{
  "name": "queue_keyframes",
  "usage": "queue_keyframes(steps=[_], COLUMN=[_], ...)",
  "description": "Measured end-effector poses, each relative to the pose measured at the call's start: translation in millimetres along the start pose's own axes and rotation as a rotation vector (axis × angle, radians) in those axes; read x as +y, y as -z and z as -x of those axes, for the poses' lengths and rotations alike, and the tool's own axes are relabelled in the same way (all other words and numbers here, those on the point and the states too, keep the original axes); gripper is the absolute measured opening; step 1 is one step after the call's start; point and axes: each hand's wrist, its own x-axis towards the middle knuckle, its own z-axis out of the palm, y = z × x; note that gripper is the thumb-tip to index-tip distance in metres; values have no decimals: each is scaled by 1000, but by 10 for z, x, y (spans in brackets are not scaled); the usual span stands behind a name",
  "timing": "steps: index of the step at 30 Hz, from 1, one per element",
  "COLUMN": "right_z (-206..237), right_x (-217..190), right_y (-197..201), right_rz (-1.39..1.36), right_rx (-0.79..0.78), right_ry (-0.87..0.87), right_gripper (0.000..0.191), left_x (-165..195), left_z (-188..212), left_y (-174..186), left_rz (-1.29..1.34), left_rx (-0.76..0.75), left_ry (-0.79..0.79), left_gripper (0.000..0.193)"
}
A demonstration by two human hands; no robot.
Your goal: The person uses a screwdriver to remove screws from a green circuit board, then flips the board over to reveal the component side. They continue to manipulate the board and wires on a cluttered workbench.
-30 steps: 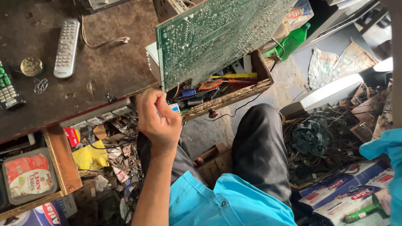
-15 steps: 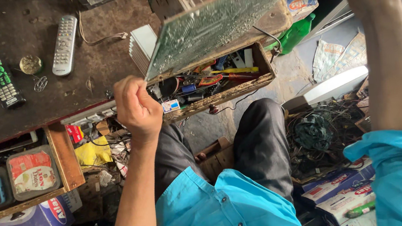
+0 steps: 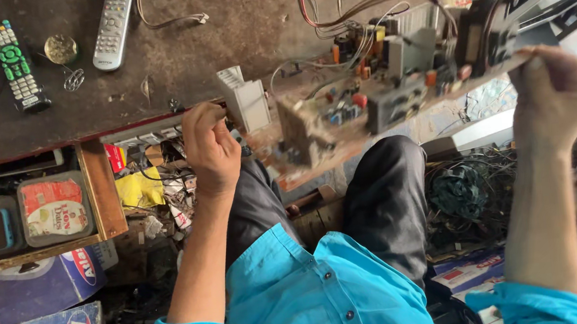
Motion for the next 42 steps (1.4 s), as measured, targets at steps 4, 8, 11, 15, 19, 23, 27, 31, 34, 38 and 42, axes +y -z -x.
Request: queue_keyframes(steps=[4,8,11,15,19,23,27,31,34,38,42], right_z=[291,454,505,516,539,586,619,590,565,565,584], right_x=[196,344,400,450,525,607,661,672,663,671,761], right_y=[42,95,84,0,-133,-279,-425,-560,-630,-631,-570], right_rz=[-148,-163,-201,-209,-213,-262,-288,-333,-378,-372,-320], right_rx=[-17,25,23,34,66,83,47,35,70,101,89], right_ry=[54,38,14,-35,-113,-244,-353,-426,-486,-543,-502], right_gripper=[7,12,18,27,28,33,40,44,46,45,40], left_x=[-143,-283,-354,-377,-494,-740,-1104,-1474,-1657,-1794,-1835], left_z=[223,452,578,645,493,190,-79,-212,-235,-268,-260], left_y=[-55,-131,-200,-223,-66,24,-95,-318,-396,-392,-362], left_rz=[13,101,176,694,894,712,609,623,613,614,663], left_rx=[17,41,56,112,42,-101,-163,-222,-287,-368,-387], left_ry=[92,289,374,668,777,808,742,765,757,708,698], left_gripper=[9,9,8,27,41,34,29,26,27,28,28])
